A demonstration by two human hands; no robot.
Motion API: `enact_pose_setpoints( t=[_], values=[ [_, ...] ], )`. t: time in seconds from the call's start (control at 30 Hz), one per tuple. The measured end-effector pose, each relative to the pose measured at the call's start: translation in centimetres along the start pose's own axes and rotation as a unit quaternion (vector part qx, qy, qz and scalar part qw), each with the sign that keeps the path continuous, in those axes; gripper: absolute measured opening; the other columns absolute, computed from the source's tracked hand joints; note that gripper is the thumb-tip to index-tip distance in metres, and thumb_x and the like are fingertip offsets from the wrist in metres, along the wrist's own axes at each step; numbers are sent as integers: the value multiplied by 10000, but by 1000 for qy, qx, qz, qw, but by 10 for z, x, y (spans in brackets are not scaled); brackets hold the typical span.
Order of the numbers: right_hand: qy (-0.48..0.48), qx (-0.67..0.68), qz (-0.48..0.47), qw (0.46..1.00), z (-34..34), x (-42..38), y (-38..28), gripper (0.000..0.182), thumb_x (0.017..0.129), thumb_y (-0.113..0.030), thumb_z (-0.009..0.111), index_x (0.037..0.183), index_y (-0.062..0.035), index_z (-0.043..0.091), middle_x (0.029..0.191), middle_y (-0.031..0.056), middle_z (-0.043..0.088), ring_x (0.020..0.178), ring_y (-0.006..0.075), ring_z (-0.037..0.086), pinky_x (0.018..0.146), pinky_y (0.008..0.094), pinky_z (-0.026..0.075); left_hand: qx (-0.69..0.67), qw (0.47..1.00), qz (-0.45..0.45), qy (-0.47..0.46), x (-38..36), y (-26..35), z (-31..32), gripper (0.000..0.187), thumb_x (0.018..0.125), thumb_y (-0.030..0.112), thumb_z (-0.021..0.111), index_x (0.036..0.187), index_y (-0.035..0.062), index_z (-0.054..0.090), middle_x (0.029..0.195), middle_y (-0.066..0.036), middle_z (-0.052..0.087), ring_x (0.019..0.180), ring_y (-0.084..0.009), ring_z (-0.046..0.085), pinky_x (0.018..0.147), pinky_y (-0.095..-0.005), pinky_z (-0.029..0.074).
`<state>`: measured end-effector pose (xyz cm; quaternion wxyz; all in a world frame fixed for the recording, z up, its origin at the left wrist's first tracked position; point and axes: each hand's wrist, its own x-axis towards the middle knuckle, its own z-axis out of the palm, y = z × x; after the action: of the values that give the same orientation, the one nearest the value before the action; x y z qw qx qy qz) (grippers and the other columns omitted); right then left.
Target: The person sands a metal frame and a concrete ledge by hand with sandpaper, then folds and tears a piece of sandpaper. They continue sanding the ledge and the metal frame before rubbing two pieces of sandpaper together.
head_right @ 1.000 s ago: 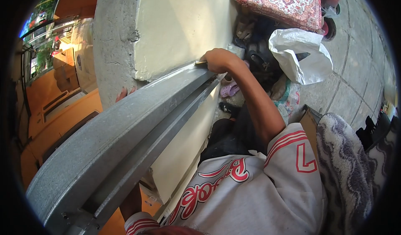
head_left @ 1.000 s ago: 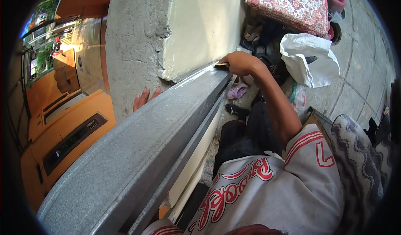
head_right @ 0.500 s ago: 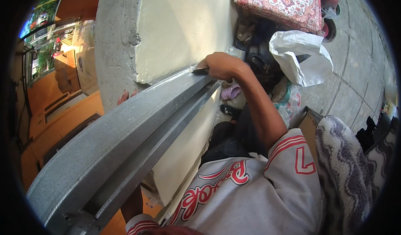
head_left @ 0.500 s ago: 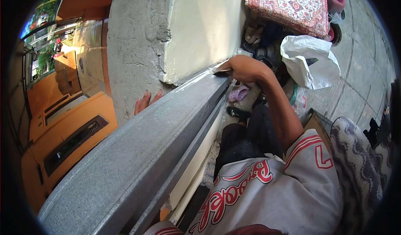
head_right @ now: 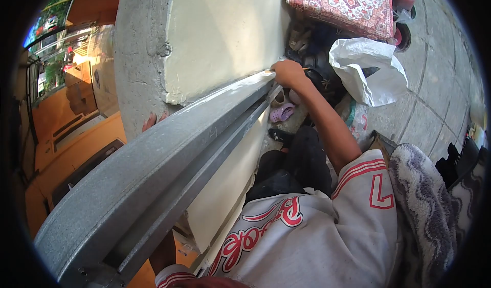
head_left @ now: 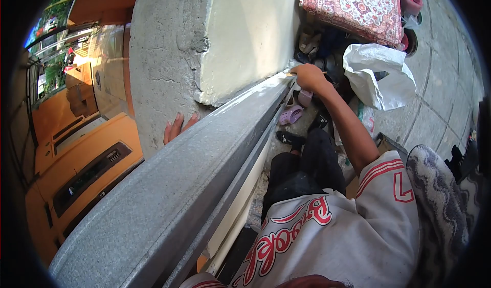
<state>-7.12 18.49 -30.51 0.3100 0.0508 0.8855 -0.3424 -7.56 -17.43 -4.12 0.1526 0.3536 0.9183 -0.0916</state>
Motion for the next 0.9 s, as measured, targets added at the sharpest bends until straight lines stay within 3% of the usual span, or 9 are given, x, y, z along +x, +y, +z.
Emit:
enact_pose_setpoints(
  t=[0.03,0.13,0.23,0.33,0.53,0.6,0.7,0.83,0.9],
  values=[
    [-6,-2,0,1000,6,-2,5,438,827,-96,556,1218,-202,723,1068,187,720,1046,351,683,921,460,522,98,994,37,38,-2,3,4,431,1013,367,529,1356,112,475,1470,-61,498,1426,-266,352,1149,-559,305],
    [23,16,-21,999,11,-5,7,551,783,-13,508,1253,-222,705,1102,223,700,1040,390,668,933,459,516,-269,941,-200,-37,-2,4,11,382,1012,345,542,1307,109,489,1434,-53,534,1400,-265,386,1137,-549,321],
    [23,66,-42,997,10,-14,-1,583,779,-1,496,1285,-219,685,1132,231,689,1050,402,659,947,446,510,-76,994,-68,-47,0,3,5,367,1009,339,551,1293,113,495,1413,-51,552,1372,-268,423,1134,-545,326],
    [-35,92,-87,991,-1,-19,-14,608,777,15,485,1319,-198,659,1179,234,672,1077,413,643,969,429,498,118,980,53,153,5,7,4,364,1008,322,552,1295,106,492,1398,-65,561,1357,-274,436,1134,-545,320],
    [-76,224,-268,934,-55,-63,-51,623,741,7,487,1307,-182,666,1125,243,690,1038,404,659,958,433,502,144,977,89,130,3,0,2,385,1012,331,532,1313,95,485,1420,-103,530,1376,-292,403,1132,-558,312],
    [-28,330,-389,860,-54,-65,-53,621,729,10,484,1292,-163,677,1065,245,703,972,404,677,920,428,513,-144,987,-56,-49,1,-3,-3,414,1013,352,523,1334,95,474,1441,-108,509,1388,-292,389,1135,-565,307],
    [-122,121,-146,974,-63,-59,-58,615,719,13,491,1276,-158,689,1019,244,710,917,414,683,895,431,522,-294,940,-136,-104,1,-1,-9,456,1014,375,512,1366,87,466,1468,-115,480,1413,-299,360,1148,-575,287],
    [-24,136,-263,955,-68,-77,-72,603,720,18,498,1265,-150,694,1018,251,706,920,421,677,895,442,518,107,988,93,59,-5,-5,-1,487,1013,390,508,1392,85,472,1485,-117,466,1439,-310,333,1165,-588,262],
    [-21,209,-307,928,-77,-85,-70,589,723,19,496,1256,-133,693,1034,256,703,930,421,674,906,442,514,-139,987,-66,-57,-4,-2,-5,487,1012,394,510,1387,84,489,1492,-117,460,1444,-314,328,1167,-591,258]
  ],
)
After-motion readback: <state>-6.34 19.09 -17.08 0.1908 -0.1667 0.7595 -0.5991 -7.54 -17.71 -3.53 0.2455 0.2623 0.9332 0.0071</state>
